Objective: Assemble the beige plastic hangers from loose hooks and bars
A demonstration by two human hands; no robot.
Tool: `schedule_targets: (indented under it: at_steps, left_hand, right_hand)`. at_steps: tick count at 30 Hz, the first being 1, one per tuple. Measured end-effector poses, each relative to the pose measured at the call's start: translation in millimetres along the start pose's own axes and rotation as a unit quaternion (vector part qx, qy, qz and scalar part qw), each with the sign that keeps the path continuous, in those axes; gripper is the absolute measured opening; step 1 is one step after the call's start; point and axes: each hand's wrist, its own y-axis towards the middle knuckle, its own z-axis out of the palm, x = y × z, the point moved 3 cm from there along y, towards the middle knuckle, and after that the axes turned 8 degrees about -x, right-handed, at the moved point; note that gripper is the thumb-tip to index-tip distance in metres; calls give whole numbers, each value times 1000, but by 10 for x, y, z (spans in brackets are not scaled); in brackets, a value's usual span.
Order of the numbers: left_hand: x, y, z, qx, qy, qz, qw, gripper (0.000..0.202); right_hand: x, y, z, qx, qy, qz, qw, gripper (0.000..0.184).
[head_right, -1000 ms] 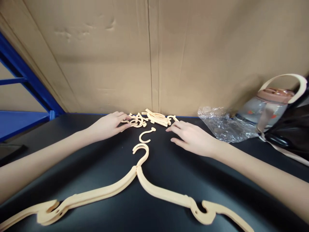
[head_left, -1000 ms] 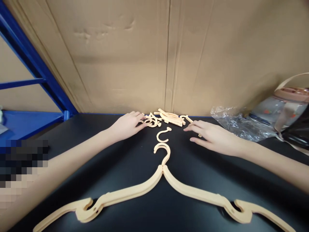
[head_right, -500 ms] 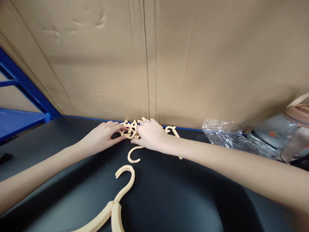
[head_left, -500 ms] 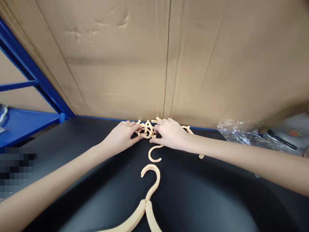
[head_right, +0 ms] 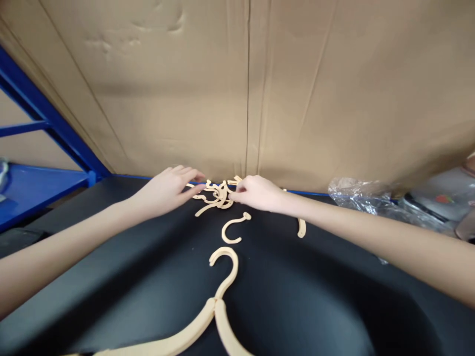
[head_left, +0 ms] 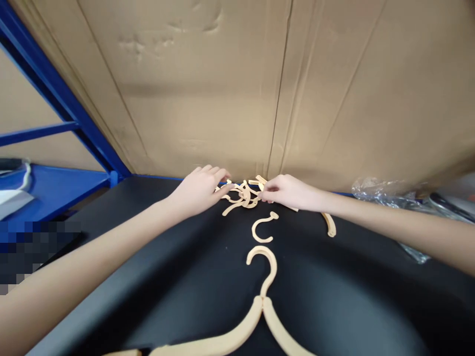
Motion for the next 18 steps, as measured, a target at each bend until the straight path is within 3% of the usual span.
schedule_targets:
  at_steps: [3, 7, 13, 18]
  left_hand:
    - [231, 112, -75, 25, -38, 7, 999, 33]
    - [315, 203, -29, 74, -74, 43, 994, 31]
    - [25, 55, -60, 62, -7, 85, 994, 30]
    - [-45, -170, -101, 31, -3, 42, 999, 31]
  right_hand:
    - [-9, -100, -29, 57, 112, 75, 989, 29]
    - [58, -270, -74, 15, 56, 84, 995, 30]
    - [303, -402, -72, -125, -108, 7, 986, 14]
    - [455, -609, -116, -214, -292, -101, 927, 12]
